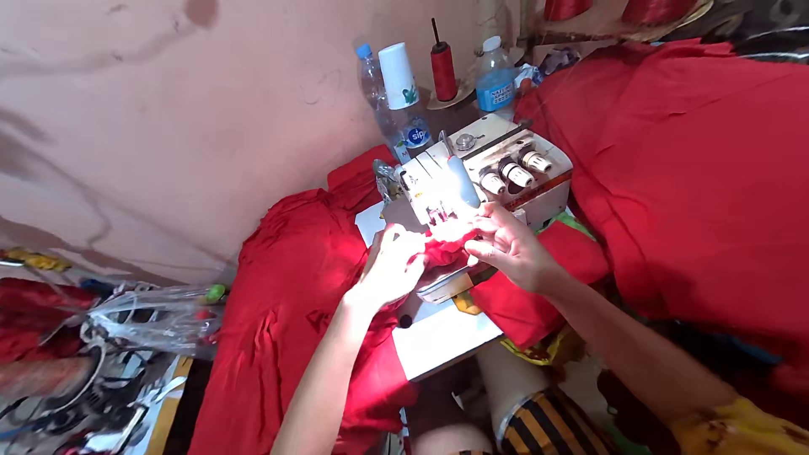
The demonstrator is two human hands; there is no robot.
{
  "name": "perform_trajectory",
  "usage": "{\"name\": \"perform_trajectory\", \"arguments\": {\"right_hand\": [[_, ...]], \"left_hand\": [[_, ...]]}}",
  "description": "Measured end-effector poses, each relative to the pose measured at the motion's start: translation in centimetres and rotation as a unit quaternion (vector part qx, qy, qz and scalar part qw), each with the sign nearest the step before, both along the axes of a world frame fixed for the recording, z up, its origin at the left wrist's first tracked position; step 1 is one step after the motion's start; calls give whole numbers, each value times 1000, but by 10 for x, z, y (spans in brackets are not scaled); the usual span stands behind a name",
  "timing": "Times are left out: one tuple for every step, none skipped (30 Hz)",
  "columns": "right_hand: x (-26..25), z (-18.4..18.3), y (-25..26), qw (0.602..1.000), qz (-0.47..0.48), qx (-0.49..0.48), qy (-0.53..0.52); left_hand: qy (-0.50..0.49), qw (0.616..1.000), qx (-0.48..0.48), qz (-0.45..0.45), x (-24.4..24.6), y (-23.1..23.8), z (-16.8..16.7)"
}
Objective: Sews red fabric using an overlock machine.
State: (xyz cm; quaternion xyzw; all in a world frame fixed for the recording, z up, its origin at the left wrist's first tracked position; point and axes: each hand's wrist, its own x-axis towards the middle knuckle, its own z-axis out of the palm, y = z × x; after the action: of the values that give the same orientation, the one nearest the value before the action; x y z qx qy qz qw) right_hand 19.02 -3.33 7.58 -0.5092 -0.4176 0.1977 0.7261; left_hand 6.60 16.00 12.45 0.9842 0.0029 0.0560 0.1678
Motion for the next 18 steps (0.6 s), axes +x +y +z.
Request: {"name": "perform_trajectory", "arguments": {"right_hand": [[1,-1,-2,1000,-4,2,7],[2,-1,-2,1000,-9,3,14],[1,-1,-2,1000,-11,7,22],[0,0,-1,1000,-11,14,26],[-3,0,0,999,-9,21,26],[-6,-1,3,999,-4,27,19],[-9,-3,6,999,3,32,8],[-12,-6,9,999,11,38,-8],[-14,-10,13,998,17,41,-36],[-16,-13,16,997,9,37,-73],[-18,-16,17,994,0,18,-104],[-18,-17,17,992,5,-5,-125],[-17,-17,15,990,13,-25,-139],[-16,-17,14,989,17,-39,-141],[-14,-17,13,989,21,-48,-140],[-12,-18,12,989,28,-52,-138],[-11,-18,12,989,31,-53,-136],[-10,-20,11,988,33,-53,-140]], "left_hand": [[56,996,-72,-8,-1,-5,13],[97,987,-126,-22,0,-10,24],[125,981,-142,-40,2,-14,32],[154,979,-120,-50,5,-17,39],[171,981,-70,-53,9,-17,42],[191,980,-24,-52,12,-17,46],[191,980,-7,-51,12,-17,49],[146,987,-22,-64,9,-16,49],[95,991,-54,-78,4,-17,49],[49,993,-61,-92,2,-17,48],[31,994,-55,-90,0,-18,46],[45,996,-18,-74,0,-17,46],[90,994,35,-51,1,-17,47],[122,988,88,-30,5,-15,44],[143,981,134,-8,10,-13,40],[153,975,162,7,15,-9,33],[143,975,171,13,18,-5,25],[127,977,172,18,21,-3,19]]}}
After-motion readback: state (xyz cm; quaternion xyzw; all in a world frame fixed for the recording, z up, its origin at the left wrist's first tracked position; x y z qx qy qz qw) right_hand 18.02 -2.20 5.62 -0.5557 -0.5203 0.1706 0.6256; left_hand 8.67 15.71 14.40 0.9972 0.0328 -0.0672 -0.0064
